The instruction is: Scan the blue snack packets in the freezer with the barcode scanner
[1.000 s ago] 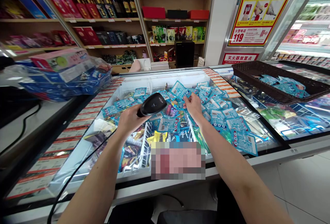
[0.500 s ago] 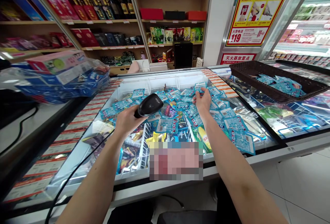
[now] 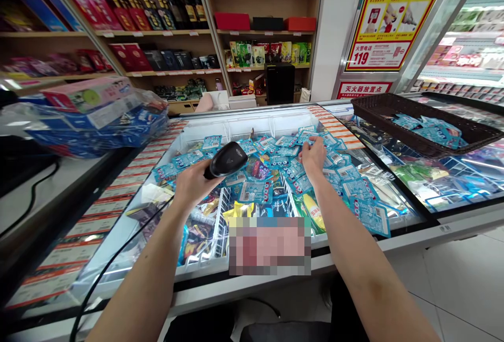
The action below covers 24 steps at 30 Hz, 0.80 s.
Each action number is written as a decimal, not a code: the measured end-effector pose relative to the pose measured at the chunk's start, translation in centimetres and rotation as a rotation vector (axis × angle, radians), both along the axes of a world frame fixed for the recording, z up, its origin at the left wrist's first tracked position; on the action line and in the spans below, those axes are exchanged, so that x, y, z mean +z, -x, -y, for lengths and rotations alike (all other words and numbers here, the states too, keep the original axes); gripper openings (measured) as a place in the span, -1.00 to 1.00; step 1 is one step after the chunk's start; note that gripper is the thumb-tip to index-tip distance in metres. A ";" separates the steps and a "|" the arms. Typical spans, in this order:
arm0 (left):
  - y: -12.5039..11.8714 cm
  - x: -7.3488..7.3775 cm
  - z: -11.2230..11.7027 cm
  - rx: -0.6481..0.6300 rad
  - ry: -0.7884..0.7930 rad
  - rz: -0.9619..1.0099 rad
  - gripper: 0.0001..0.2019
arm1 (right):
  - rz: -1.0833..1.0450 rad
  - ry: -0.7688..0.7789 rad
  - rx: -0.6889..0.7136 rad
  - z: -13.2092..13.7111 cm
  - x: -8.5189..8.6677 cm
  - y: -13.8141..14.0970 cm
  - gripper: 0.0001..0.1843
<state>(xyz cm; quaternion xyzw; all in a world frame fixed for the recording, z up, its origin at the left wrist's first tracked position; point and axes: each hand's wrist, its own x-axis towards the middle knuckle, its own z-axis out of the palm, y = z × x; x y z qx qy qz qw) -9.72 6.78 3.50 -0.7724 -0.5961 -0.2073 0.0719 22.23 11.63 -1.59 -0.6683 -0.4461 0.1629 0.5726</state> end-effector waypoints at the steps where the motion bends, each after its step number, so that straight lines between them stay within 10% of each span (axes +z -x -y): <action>1: 0.0 0.0 0.0 0.004 0.000 0.003 -0.67 | 0.069 -0.009 -0.001 0.2 0.3 0.3 -0.55; 15: 0.2 -0.1 -0.1 0.052 -0.008 0.015 -0.61 | 0.776 0.146 0.919 3.6 2.3 5.4 -0.45; 24: 0.2 -0.2 -0.1 0.036 -0.016 0.014 -0.62 | 0.650 0.215 0.973 3.6 2.5 5.2 -0.51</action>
